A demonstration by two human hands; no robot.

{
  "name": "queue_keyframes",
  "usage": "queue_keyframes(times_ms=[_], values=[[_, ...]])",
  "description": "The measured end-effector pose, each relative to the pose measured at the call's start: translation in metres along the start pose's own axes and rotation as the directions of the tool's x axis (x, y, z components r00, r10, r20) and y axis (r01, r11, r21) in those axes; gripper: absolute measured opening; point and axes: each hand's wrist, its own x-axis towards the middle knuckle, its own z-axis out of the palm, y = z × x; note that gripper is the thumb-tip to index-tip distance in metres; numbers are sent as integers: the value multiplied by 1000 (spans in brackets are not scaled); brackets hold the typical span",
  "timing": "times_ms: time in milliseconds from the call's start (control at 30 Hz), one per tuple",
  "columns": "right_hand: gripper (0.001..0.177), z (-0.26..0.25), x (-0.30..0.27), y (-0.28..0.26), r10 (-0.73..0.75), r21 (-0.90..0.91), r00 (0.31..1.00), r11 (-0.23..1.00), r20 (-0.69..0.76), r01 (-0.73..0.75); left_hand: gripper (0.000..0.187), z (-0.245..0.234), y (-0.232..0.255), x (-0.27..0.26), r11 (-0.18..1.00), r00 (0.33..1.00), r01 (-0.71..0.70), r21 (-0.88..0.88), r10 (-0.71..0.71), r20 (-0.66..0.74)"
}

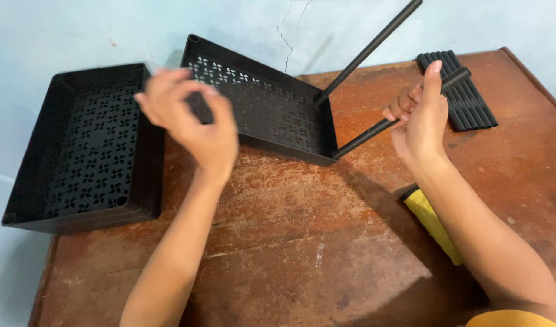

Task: The person assembles a black plastic shelving unit by inserting vertical rods into corner holes of perforated trays and connecting horizontal bars. The person then stacks the trays and wipes one tray with a yellow cloth.

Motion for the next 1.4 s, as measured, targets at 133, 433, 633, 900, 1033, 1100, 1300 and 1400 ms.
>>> queue_keyframes(times_ms=[133,433,633,900,1033,1100,1300,1400], values=[[62,13,1,-2,-28,-44,999,999,16,29,7,5,34,-23,986,815,-21,-164,112,569],[52,36,-4,-8,-55,-199,992,977,112,77,41,15,57,-83,976,218,-9,-215,212,953],[41,25,-1,-1,23,-135,980,991,199,4,36,26,57,-108,970,181,23,-243,235,955],[25,-3,-13,14,83,-423,883,895,463,138,28,26,55,-119,973,193,18,-231,224,955],[21,-18,-14,-8,175,-720,853,633,492,285,28,26,54,-119,969,218,5,-247,240,946],[19,-17,-14,-11,147,-707,846,631,513,319,28,25,54,-120,969,229,-6,-247,242,943],[19,-11,-15,-5,131,-650,898,734,421,197,28,25,53,-119,975,224,33,-219,206,952],[13,-14,-16,7,116,-619,886,756,448,213,28,25,55,-121,984,181,43,-172,162,970]])
